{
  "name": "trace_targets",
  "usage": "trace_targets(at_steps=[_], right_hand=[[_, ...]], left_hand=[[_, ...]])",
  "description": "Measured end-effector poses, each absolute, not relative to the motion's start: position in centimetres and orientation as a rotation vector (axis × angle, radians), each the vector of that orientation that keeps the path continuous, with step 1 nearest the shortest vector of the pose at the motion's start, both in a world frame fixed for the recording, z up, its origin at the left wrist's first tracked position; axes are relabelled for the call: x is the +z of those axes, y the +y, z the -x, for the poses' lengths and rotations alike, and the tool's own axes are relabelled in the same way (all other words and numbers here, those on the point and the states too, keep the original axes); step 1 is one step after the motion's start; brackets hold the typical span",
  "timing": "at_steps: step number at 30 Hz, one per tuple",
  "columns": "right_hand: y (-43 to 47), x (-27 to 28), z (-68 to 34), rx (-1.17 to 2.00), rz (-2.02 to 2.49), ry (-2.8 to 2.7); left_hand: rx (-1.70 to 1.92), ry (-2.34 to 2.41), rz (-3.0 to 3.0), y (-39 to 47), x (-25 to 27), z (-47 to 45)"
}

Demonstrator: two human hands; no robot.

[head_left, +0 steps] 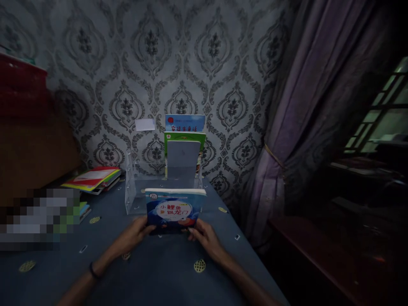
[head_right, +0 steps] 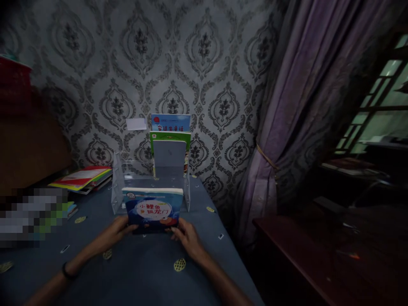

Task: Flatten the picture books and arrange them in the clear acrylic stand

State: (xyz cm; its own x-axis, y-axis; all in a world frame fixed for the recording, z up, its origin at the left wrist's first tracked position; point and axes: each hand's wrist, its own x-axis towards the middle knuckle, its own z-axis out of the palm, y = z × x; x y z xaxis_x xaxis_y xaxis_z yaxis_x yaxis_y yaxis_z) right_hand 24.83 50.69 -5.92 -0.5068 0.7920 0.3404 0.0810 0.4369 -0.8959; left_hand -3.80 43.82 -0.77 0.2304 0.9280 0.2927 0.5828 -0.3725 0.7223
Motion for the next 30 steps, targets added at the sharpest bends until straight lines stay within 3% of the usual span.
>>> trace_targets(at_steps=[6, 18, 30], right_hand=[[53.6, -1.7, -25.1, 0.917, 0.725, -1.899], [65.3, 13.8, -25.2, 0.542, 0.565, -1.971], [67.7, 12.7, -25.6, 0.192, 0.729, -1.996]], left_hand=[[1.026, 1.337, -2.266, 47.5, 3.4, 3.6], [1.321, 1.330, -2.420, 58.8, 16.6, 3.2], [1.270, 1.415, -2.581, 59.5, 15.8, 3.3]])
